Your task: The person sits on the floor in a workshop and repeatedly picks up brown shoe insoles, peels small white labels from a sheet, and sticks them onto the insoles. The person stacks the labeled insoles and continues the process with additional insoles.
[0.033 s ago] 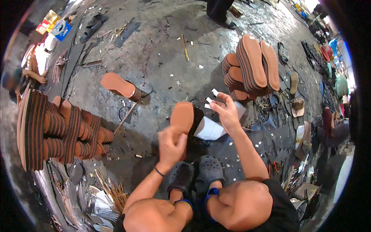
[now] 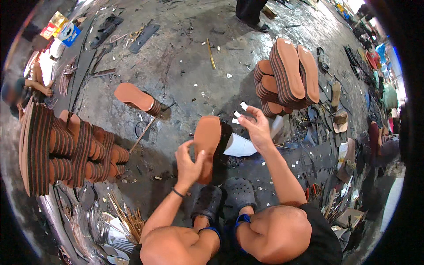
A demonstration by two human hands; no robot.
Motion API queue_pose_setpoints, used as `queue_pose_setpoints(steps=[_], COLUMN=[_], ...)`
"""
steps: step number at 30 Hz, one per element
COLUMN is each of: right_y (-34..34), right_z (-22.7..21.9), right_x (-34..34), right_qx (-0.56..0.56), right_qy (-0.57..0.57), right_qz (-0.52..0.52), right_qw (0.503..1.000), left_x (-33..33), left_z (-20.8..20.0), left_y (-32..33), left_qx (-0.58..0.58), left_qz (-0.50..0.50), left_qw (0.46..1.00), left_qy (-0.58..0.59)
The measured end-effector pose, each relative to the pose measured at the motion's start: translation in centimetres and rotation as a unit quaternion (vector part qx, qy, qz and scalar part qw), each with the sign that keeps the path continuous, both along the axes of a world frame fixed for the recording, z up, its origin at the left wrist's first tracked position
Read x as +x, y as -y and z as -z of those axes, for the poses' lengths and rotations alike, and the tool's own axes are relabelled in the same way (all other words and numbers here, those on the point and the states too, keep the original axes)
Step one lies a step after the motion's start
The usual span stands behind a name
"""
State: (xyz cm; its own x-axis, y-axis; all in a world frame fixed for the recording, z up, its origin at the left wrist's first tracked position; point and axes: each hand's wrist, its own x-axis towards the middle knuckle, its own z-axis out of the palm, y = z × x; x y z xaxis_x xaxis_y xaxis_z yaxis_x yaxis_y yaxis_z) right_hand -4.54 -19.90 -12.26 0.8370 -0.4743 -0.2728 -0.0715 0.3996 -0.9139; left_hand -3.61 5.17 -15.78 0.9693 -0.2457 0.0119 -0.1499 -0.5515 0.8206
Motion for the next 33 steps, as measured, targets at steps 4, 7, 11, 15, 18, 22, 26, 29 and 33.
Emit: queue_pose_setpoints(steps=[4, 7, 11, 15, 18, 22, 26, 29, 33], right_y=[-2.1, -2.9, -3.7, -4.9, -5.7, -3.9, -1.5, -1.8, -3.1], right_z=[3.0, 4.7, 5.3, 5.8, 5.9, 5.7, 7.1, 6.8, 6.4], right_x=[1.7, 3.9, 5.3, 5.7, 5.5, 5.7, 5.0, 5.0, 5.8], right_qx=[-0.021, -0.051, -0.200, -0.240, -0.344, -0.425, -0.139, -0.121, -0.202], right_qy=[-0.030, -0.049, -0.050, -0.039, -0.022, -0.058, -0.143, -0.104, -0.130], right_qz=[-0.035, -0.084, -0.096, -0.113, -0.125, -0.104, -0.082, -0.112, -0.180], right_qw=[0.999, 0.994, 0.974, 0.964, 0.931, 0.897, 0.976, 0.981, 0.954], left_x=[-0.1, 0.6, 3.3, 3.8, 3.5, 3.7, 5.4, 7.7, 7.1], left_z=[3.6, 3.6, 0.2, -0.2, 2.4, 2.5, 0.7, -0.5, 0.2], left_y=[-1.9, -1.7, 0.9, 4.7, 5.1, 5.0, 3.1, -0.5, 1.4], left_qx=[-0.040, 0.036, 0.070, 0.130, 0.159, 0.162, 0.113, 0.256, 0.173], left_qz=[0.076, 0.066, 0.076, 0.137, 0.146, 0.135, 0.109, 0.047, 0.138], left_qw=[0.928, 0.964, 0.992, 0.977, 0.970, 0.974, 0.984, 0.960, 0.969], left_qy=[-0.363, -0.254, 0.070, 0.095, 0.112, 0.087, 0.078, 0.104, 0.108])
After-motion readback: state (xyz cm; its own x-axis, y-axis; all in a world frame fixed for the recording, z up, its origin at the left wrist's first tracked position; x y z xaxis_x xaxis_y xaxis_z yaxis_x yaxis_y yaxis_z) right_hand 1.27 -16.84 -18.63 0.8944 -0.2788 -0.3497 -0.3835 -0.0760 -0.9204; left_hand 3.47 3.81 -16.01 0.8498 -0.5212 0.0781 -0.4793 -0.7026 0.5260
